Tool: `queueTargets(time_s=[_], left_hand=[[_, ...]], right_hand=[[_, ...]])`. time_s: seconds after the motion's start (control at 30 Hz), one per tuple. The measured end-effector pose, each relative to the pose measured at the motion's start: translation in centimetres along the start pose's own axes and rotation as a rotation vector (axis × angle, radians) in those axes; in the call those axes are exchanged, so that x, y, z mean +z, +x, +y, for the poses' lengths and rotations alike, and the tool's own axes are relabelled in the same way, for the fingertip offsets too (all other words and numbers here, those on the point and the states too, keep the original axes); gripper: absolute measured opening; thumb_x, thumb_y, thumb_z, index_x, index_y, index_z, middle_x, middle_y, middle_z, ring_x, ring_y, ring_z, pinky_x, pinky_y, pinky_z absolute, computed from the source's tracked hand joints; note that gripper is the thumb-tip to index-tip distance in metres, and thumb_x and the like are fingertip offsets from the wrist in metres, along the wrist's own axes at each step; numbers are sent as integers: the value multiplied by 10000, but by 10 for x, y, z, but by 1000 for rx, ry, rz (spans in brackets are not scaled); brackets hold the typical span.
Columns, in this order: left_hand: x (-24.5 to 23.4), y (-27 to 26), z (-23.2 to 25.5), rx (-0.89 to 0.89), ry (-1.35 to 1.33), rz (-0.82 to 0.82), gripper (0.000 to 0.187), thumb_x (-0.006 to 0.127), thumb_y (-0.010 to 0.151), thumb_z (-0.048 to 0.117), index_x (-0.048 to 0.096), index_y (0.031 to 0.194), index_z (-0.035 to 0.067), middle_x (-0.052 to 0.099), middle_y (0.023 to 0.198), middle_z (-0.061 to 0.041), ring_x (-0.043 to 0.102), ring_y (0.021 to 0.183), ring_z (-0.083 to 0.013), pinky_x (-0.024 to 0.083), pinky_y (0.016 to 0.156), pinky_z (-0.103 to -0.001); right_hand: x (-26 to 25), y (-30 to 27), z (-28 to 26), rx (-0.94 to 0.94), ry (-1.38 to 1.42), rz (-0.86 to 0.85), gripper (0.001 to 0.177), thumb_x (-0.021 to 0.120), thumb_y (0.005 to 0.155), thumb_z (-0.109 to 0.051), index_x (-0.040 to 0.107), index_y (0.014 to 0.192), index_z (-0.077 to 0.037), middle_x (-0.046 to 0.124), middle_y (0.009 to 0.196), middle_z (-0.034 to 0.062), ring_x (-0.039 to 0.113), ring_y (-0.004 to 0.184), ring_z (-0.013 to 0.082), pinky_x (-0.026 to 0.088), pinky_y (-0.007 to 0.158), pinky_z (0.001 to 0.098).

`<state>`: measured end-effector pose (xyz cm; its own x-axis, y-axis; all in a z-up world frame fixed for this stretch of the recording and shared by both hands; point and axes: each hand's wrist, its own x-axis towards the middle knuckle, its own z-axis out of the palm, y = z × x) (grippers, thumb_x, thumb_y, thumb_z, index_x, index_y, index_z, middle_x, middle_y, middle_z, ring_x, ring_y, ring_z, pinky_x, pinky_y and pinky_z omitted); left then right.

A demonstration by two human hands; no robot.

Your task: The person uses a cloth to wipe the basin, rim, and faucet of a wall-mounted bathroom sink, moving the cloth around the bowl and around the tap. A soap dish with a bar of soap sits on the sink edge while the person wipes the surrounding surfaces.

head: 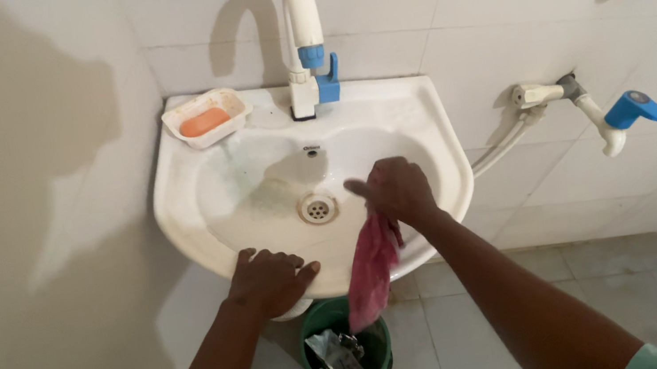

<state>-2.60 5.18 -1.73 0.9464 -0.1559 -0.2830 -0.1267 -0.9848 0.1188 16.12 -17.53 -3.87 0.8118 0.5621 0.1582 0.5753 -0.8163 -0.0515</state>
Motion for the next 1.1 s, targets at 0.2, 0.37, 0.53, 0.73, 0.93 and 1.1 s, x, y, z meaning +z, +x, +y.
queueTargets(time_s=[0.2, 0.37, 0.53, 0.73, 0.93, 1.1], left_hand=[[19, 14, -4, -99, -9, 169, 478, 323, 1076, 404, 738, 1077, 168, 764, 1020, -56, 693, 1014, -274, 405, 1018, -487], [28, 35, -19, -153, -308, 450, 339, 428, 991, 328, 713, 1017, 147, 763, 864, -112, 709, 817, -331, 483, 872, -488], [32, 30, -19, -158, -226, 398, 368, 406, 1030, 339, 729, 960, 177, 745, 800, -111, 704, 738, -331, 505, 850, -477], [21, 21, -11, -97, -148, 395, 350, 432, 1003, 338, 752, 978, 199, 740, 777, -117, 701, 748, -330, 484, 849, -499], [18, 32, -12, -150, -84, 130, 441, 372, 1055, 447, 691, 1154, 159, 754, 979, -114, 708, 928, -309, 460, 946, -498], [22, 42, -16, -145, -98, 268, 571, 367, 1019, 503, 583, 1389, 126, 686, 1257, -135, 675, 1089, -323, 463, 896, -515]], right_hand=[[36, -38, -74, -203, 209, -398, 569, 422, 1023, -558, 742, 1109, -96, 689, 1123, 200, 678, 980, 387, 556, 831, 570], [32, -52, -136, -205, 394, -89, 306, 554, 958, -306, 711, 985, -45, 730, 950, 198, 704, 834, 395, 560, 754, 517], [-2, -72, -103, -144, 302, -212, 435, 523, 1036, -399, 679, 806, -64, 685, 754, 151, 688, 701, 356, 538, 742, 521], [-42, -46, 28, -398, -496, -495, 227, 600, 924, -320, 671, 1075, -166, 710, 1076, 51, 645, 1072, 249, 420, 1039, 643], [2, -26, 25, 35, -519, -140, 686, 563, 886, -572, 517, 1435, -163, 309, 1629, 190, 208, 1554, 452, 154, 1156, 724], [41, -16, -64, 252, 29, -639, 864, 494, 985, -704, 444, 1492, -6, 392, 1553, 281, 381, 1412, 461, 326, 1165, 572]])
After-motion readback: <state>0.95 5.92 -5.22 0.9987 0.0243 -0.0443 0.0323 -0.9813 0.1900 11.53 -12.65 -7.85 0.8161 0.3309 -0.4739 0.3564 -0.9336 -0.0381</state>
